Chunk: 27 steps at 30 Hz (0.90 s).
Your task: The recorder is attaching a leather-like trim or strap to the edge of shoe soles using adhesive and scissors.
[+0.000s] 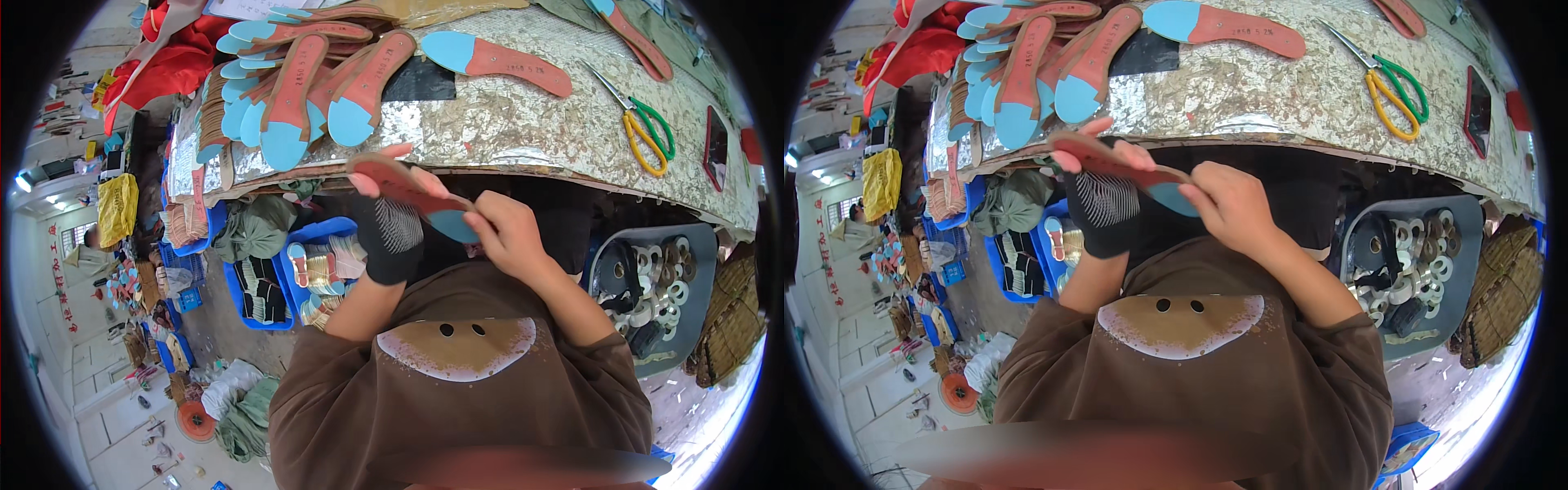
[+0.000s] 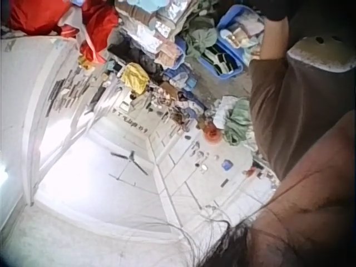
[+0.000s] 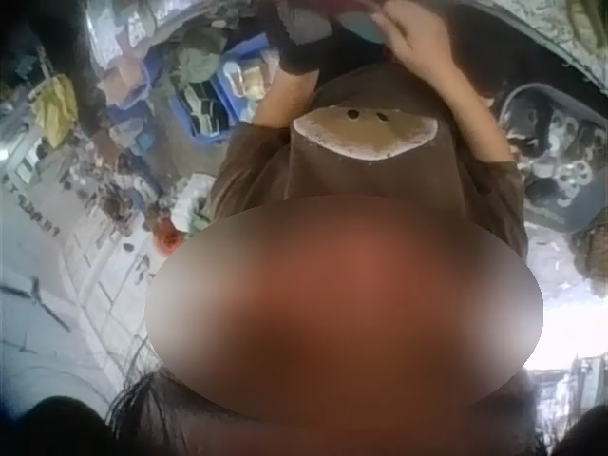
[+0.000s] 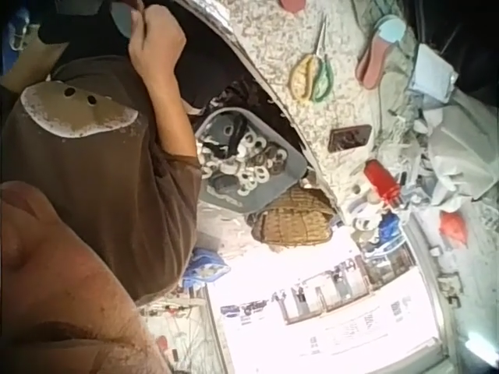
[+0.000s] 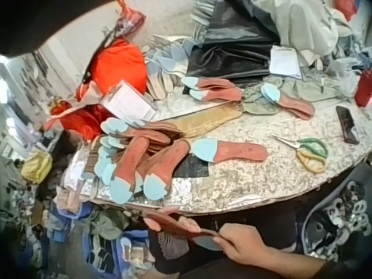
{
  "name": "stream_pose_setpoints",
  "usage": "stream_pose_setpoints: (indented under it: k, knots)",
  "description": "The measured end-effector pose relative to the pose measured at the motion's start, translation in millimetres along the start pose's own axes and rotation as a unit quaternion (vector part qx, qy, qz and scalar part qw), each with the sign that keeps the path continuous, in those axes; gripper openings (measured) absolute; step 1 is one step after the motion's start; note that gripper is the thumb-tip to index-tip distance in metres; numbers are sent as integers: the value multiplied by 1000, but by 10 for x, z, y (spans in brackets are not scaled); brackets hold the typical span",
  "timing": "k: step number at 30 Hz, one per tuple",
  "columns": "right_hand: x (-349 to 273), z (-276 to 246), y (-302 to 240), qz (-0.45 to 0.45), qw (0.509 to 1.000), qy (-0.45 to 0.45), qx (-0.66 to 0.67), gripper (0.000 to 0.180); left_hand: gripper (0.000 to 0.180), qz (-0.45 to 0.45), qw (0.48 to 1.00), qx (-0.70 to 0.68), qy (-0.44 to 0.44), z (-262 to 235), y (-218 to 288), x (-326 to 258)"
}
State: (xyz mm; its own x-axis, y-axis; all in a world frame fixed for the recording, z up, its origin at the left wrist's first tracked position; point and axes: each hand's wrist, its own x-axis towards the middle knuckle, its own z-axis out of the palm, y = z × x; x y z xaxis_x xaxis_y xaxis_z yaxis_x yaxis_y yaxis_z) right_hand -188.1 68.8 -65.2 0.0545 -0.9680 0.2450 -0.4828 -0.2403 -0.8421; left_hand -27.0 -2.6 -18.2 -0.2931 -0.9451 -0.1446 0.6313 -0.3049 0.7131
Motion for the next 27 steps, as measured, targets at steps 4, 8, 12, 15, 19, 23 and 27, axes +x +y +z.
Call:
stream_pose_setpoints:
  k: [4, 8, 12, 15, 19, 23, 27]
  knots:
    - [258, -240, 105, -56, 991, 42, -110, 15, 37, 337, 794, 504, -45, 57, 315, 600]
    - [764, -860, 514, -72, 942, 172, -280, 19, 38, 310, 589, 738, -110, 142, 854, 1374]
    - [995, -1089, 545, -112, 920, 137, -350, 22, 32, 575, 383, 694, -203, 382, 742, 1184]
    - [970, -1174, 564, -100, 931, 70, -344, 28, 25, 311, 698, 564, -313, 216, 227, 524]
    - [684, -1195, 359, -114, 942, 71, -308, 31, 19, 32, 668, 555, -495, -106, -570, 16]
    - [419, -1008, 413, -105, 943, 33, -316, 35, 19, 68, 655, 600, -454, -609, -1340, -144]
    - [240, -836, 35, -106, 978, -20, -178, 20, 17, 106, 634, 615, -456, -623, -1531, -159]
